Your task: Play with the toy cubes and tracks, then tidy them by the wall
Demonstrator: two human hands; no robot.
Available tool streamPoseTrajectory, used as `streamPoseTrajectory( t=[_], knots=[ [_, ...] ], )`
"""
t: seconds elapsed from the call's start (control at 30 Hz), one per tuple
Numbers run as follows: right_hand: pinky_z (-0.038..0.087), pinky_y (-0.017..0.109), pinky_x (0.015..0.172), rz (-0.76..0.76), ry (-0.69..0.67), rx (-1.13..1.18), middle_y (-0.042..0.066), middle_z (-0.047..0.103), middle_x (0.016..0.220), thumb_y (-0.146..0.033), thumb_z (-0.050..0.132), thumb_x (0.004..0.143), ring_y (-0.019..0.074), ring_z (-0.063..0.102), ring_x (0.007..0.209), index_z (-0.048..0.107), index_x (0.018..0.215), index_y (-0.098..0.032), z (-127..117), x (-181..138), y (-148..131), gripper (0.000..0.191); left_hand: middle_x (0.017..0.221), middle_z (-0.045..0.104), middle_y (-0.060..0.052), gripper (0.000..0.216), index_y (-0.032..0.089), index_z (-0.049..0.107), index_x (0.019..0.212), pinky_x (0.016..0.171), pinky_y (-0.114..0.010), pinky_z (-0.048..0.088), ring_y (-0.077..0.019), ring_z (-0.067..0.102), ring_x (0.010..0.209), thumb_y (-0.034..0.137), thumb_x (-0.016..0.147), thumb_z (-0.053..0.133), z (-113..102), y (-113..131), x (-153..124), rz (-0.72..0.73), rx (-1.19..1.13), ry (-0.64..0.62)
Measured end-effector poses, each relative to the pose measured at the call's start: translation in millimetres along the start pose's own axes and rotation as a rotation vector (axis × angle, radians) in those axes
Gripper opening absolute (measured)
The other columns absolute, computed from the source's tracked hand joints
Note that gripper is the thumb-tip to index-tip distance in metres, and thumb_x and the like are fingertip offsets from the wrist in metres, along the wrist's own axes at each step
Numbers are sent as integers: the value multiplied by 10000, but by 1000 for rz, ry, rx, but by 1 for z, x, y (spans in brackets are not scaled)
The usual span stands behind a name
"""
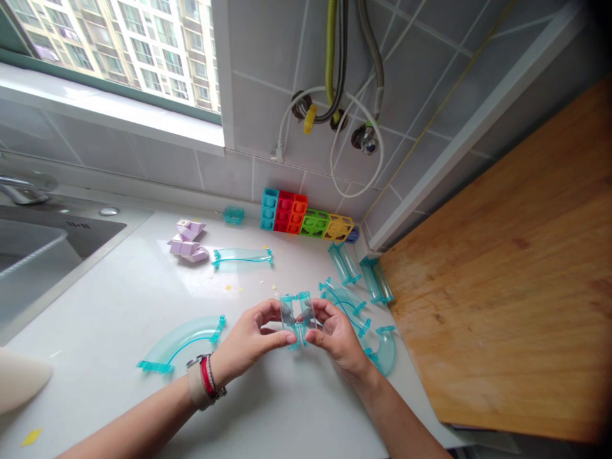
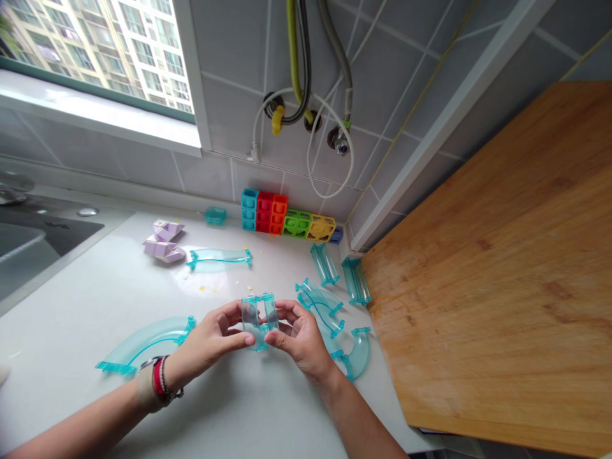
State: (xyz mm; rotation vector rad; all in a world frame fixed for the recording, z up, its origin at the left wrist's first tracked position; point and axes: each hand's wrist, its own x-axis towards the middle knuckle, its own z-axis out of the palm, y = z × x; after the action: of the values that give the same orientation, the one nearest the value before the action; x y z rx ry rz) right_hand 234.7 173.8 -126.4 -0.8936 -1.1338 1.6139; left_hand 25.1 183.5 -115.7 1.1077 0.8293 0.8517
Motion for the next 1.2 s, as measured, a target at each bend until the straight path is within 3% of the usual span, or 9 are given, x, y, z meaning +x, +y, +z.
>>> streamPoseTrajectory(
  t=[0.4,0.6,0.67,0.77,0.9,1.03,1.2],
  knots=[
    [524,358,909,17,32,8,64,745,1012,-442,898,738,235,691,1004,673,1169,-222,-3,-2,-4,534,1059,718,-103,361,175,671,1025,862,-382,563,-269,665,1037,436,813,801,-2,1,-3,26,15,-12],
    [522,371,899,7,98,-8,73,747,999,-503,881,737,232,690,955,693,1188,-215,-11,-2,-4,567,924,702,-62,387,174,668,995,761,-326,540,-215,656,878,515,833,753,-9,9,-2,88,134,48],
    [521,390,909,-18,135,-83,76,745,1022,-504,880,736,244,697,975,685,1187,-225,-14,-1,-4,564,932,708,-65,412,184,663,1023,759,-343,543,-225,664,874,546,839,731,-16,16,-1,109,261,139],
    [507,422,947,-125,153,-405,77,736,1075,-456,881,750,257,689,1009,682,1198,-249,-11,-3,-5,532,1015,713,-75,443,216,669,1101,845,-400,533,-259,660,953,550,821,750,-33,27,0,253,670,331],
    [499,447,957,-310,-25,-866,69,737,1046,-387,862,789,266,645,1002,672,1252,-273,-2,-5,-3,514,1001,698,-90,431,213,671,1160,885,-449,499,-298,634,968,540,880,679,-64,28,4,385,1196,490],
    [521,447,894,-345,-180,-1042,90,728,1060,-371,835,816,288,608,1003,653,1306,-262,0,-5,4,534,1038,701,-119,439,187,679,1198,858,-441,508,-332,631,997,512,908,628,-87,17,8,274,1433,526],
    [519,451,915,-304,-246,-1137,91,715,1077,-346,854,795,296,597,1027,655,1313,-266,0,-4,8,561,1085,702,-146,465,185,692,1235,804,-435,513,-366,640,1032,501,913,581,-100,7,9,46,1567,517]
  ],
)
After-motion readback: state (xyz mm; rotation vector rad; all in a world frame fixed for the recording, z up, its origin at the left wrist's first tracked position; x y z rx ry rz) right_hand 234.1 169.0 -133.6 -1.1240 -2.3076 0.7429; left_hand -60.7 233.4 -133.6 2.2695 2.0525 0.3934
